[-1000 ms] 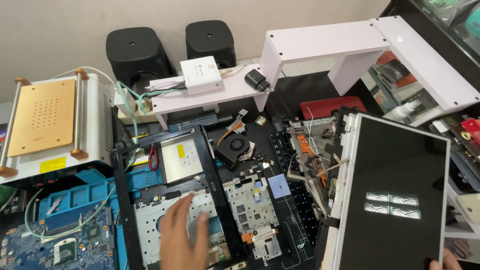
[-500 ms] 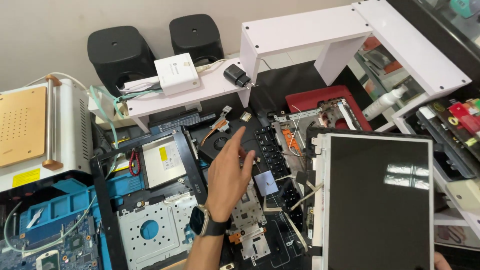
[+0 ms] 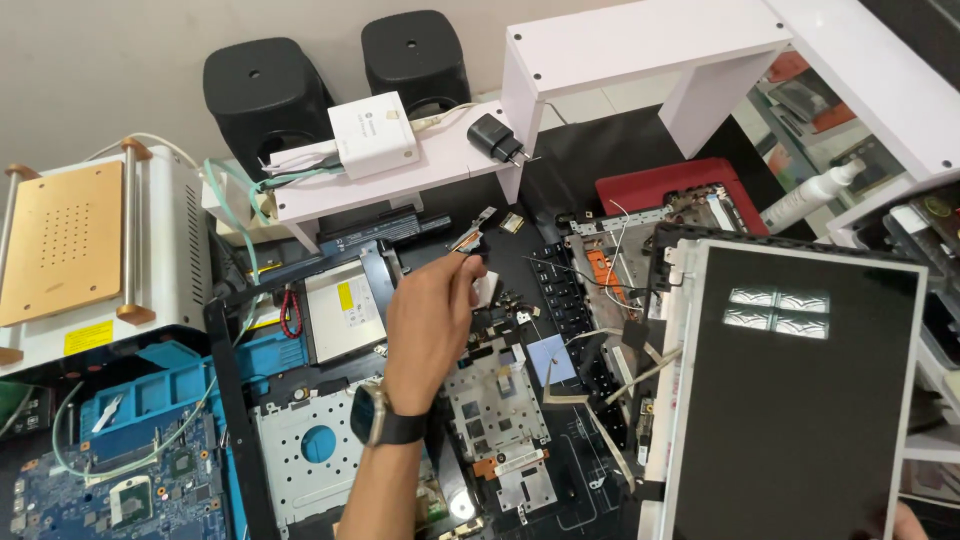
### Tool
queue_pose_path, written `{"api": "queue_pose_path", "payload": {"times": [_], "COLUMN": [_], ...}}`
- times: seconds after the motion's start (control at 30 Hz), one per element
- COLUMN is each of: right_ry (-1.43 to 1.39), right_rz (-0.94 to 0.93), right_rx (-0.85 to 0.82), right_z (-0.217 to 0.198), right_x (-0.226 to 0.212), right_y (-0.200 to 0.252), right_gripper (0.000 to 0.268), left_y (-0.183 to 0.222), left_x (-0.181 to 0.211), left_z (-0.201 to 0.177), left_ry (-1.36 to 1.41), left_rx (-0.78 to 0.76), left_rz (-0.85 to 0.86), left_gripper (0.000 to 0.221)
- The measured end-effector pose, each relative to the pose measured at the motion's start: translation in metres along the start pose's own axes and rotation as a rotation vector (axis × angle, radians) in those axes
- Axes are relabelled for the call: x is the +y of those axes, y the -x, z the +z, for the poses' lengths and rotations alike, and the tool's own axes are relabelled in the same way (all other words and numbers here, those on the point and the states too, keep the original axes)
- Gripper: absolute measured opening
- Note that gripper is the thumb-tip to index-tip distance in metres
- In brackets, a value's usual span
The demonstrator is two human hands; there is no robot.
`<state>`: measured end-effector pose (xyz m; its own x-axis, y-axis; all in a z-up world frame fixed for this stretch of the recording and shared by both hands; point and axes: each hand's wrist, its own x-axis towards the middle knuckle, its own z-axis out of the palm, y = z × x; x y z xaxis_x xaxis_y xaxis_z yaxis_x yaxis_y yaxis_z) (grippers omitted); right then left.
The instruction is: The person works at a repair bench on a partially disassembled laptop. They lift and reposition the laptop's rear cover and screen assembly, peel adhesive tape strips from the inside of the cover, and manipulate a flat ribbon cable and small connectors along the panel edge by hand.
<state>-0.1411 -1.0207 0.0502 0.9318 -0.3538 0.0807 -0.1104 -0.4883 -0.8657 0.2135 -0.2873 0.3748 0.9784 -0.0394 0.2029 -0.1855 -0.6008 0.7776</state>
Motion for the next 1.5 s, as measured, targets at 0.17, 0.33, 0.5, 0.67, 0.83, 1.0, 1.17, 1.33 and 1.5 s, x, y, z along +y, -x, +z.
{"api": "queue_pose_path", "payload": {"times": [0.17,0.33,0.5,0.67,0.83,1.0,1.17,1.33,1.5], "right_ry": [-0.032,-0.248,0.007,-0.299,-0.254,-0.308,-0.227,-0.235,-0.241], "right_rz": [-0.014,0.252,0.269,0.102,0.136,0.19,0.078,0.1,0.132], "right_rx": [-0.013,0.114,0.152,0.013,-0.012,-0.053,0.013,0.021,0.023], "right_z": [0.086,0.11,0.139,0.138,0.13,0.124,0.14,0.145,0.147], "right_x": [0.035,0.006,-0.078,-0.065,-0.023,-0.006,-0.042,-0.051,-0.054], "right_y": [0.05,0.071,0.056,0.048,0.042,0.044,0.045,0.039,0.041], "right_gripper": [0.048,0.043,0.058,0.049,0.049,0.058,0.036,0.038,0.042], "left_y": [-0.006,-0.009,-0.008,-0.014,-0.019,-0.011,0.004,0.017,0.035], "left_x": [-0.007,-0.008,-0.004,-0.005,0.014,0.038,0.059,0.095,0.097], "left_z": [-0.024,-0.043,-0.051,-0.051,-0.059,-0.076,-0.101,-0.131,-0.147], "left_ry": [0.03,0.126,0.126,0.235,0.343,0.282,0.283,0.064,-0.124], "left_rx": [-0.125,-0.199,-0.225,-0.217,-0.217,-0.169,0.021,0.209,0.437], "left_rz": [0.044,0.028,0.052,0.1,0.141,0.195,0.429,0.573,0.675], "left_gripper": [0.033,0.032,0.032,0.032,0.032,0.029,0.011,0.013,0.026]}}
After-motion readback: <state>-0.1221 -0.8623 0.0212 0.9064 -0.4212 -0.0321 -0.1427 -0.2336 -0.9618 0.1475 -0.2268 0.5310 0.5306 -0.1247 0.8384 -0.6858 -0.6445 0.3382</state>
